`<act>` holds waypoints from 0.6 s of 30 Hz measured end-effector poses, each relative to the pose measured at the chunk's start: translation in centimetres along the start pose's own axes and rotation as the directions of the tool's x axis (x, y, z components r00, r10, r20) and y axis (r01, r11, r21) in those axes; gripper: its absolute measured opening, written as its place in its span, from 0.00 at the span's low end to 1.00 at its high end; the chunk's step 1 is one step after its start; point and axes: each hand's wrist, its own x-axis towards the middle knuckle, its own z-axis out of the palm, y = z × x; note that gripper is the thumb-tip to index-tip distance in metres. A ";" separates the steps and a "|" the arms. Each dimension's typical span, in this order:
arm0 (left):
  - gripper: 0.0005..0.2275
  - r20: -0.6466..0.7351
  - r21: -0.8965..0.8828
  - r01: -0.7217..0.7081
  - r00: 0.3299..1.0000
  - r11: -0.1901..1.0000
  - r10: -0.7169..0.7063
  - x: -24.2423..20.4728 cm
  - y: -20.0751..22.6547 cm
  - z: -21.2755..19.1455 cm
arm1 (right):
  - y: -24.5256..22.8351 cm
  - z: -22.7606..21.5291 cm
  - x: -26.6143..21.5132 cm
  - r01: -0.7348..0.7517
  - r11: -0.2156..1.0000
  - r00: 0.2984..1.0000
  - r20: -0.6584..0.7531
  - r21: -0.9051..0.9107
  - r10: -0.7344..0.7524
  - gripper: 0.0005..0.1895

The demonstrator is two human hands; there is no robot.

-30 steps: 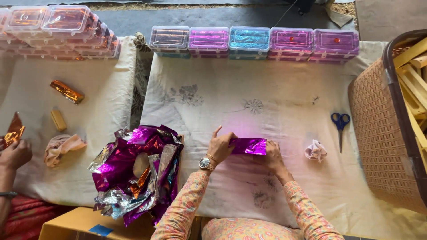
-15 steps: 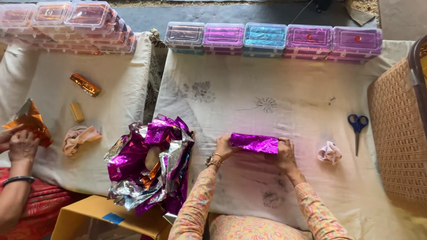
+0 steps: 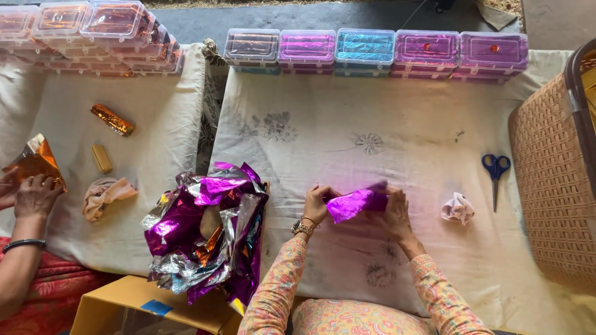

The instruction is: The person wipes small wooden rectangular objects with a cloth and then wraps them in shiny purple foil. They handle the objects one by one, folding the foil around each item and placing the wrapped pieces on the table.

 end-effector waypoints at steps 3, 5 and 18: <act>0.03 0.021 -0.080 -0.010 1.000 0.997 0.011 -0.2 0.6 -0.2 | -0.7 -1.2 0.8 0.179 0.983 0.975 -0.139 0.027 -0.174 0.39; 0.02 0.030 -0.111 -0.015 0.999 0.994 0.019 -0.4 0.4 -0.1 | -1.5 -2.4 1.4 0.282 0.959 0.940 -0.210 0.034 -0.269 0.35; 0.10 -0.052 0.212 -0.133 0.988 0.968 0.147 -1.3 3.1 -0.6 | -4.2 -6.5 1.2 0.196 0.979 0.980 0.027 0.054 -0.198 0.24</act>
